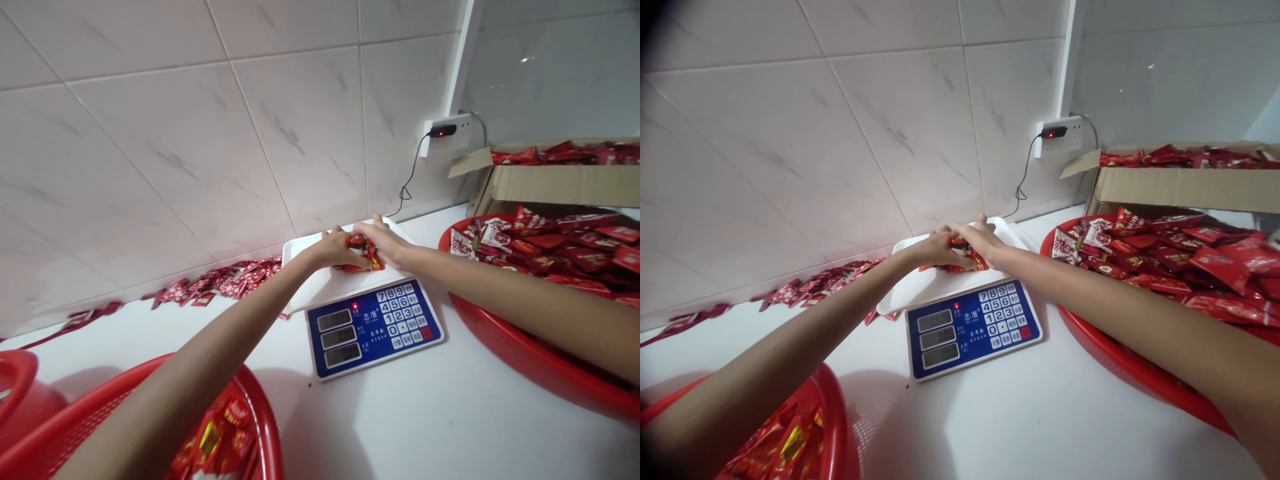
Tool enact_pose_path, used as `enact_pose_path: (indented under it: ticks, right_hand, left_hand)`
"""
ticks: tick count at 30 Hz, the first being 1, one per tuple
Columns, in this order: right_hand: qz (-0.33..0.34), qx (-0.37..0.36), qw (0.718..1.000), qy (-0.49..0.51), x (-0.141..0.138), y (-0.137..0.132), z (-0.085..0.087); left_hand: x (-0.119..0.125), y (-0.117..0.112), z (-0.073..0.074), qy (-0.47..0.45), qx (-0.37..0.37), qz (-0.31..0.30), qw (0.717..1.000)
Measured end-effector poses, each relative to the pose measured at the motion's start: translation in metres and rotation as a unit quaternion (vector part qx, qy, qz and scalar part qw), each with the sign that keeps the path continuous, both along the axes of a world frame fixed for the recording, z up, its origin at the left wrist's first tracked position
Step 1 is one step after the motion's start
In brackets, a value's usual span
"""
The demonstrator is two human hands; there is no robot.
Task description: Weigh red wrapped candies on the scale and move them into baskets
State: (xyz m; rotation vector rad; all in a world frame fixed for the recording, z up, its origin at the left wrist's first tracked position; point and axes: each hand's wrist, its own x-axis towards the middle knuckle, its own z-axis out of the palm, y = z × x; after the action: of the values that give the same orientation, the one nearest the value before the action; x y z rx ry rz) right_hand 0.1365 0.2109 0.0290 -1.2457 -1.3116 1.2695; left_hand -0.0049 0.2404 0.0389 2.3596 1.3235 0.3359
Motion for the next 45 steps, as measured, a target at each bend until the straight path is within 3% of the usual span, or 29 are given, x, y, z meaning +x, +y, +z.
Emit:
enact_pose_path:
  ticks: [4, 8, 12, 16, 20, 22, 26, 29, 34, 36, 39, 42, 45]
  right_hand:
    - [-0.003, 0.002, 1.000, -0.019, 0.003, -0.006, 0.007]
    - [-0.018, 0.019, 0.980, -0.199, 0.022, -0.027, 0.029]
    - [0.018, 0.045, 0.945, -0.324, 0.076, -0.062, 0.058]
    - [-0.014, 0.033, 0.925, -0.378, 0.133, -0.096, 0.071]
    - [-0.028, 0.008, 0.925, -0.379, 0.166, -0.117, 0.063]
    - [-0.043, 0.014, 0.909, -0.413, 0.175, -0.120, 0.055]
    - [-0.032, 0.047, 0.849, -0.525, 0.187, -0.119, 0.041]
    - [0.033, 0.060, 0.800, -0.596, 0.187, -0.120, 0.037]
    - [0.129, 0.020, 0.730, -0.670, 0.168, -0.131, 0.032]
    - [0.136, 0.037, 0.728, -0.671, 0.161, -0.130, 0.026]
    - [0.133, 0.006, 0.746, -0.652, 0.160, -0.122, 0.017]
    - [0.108, -0.013, 0.760, -0.641, 0.165, -0.116, 0.023]
    - [0.051, 0.083, 0.792, -0.602, 0.157, -0.112, 0.044]
  left_hand:
    - [0.005, -0.008, 0.002, 0.020, 0.020, 0.009, 1.000]
    - [0.005, -0.015, -0.001, 0.011, 0.048, 0.011, 0.999]
    - [0.000, -0.022, -0.007, -0.018, 0.080, 0.014, 0.997]
    - [-0.003, -0.032, -0.015, -0.055, 0.122, 0.029, 0.991]
    - [-0.006, -0.036, -0.018, -0.084, 0.140, 0.034, 0.986]
    - [-0.007, -0.034, -0.018, -0.103, 0.140, 0.037, 0.984]
    - [-0.009, -0.024, -0.016, -0.163, 0.130, 0.057, 0.976]
    - [-0.014, -0.013, -0.011, -0.230, 0.101, 0.080, 0.965]
    - [-0.029, -0.008, 0.022, -0.333, -0.019, 0.079, 0.940]
    - [-0.037, -0.015, 0.039, -0.345, -0.062, 0.075, 0.934]
    - [-0.047, -0.031, 0.055, -0.333, -0.121, 0.073, 0.932]
    - [-0.053, -0.042, 0.056, -0.326, -0.159, 0.091, 0.928]
    - [-0.057, -0.047, 0.053, -0.346, -0.167, 0.119, 0.916]
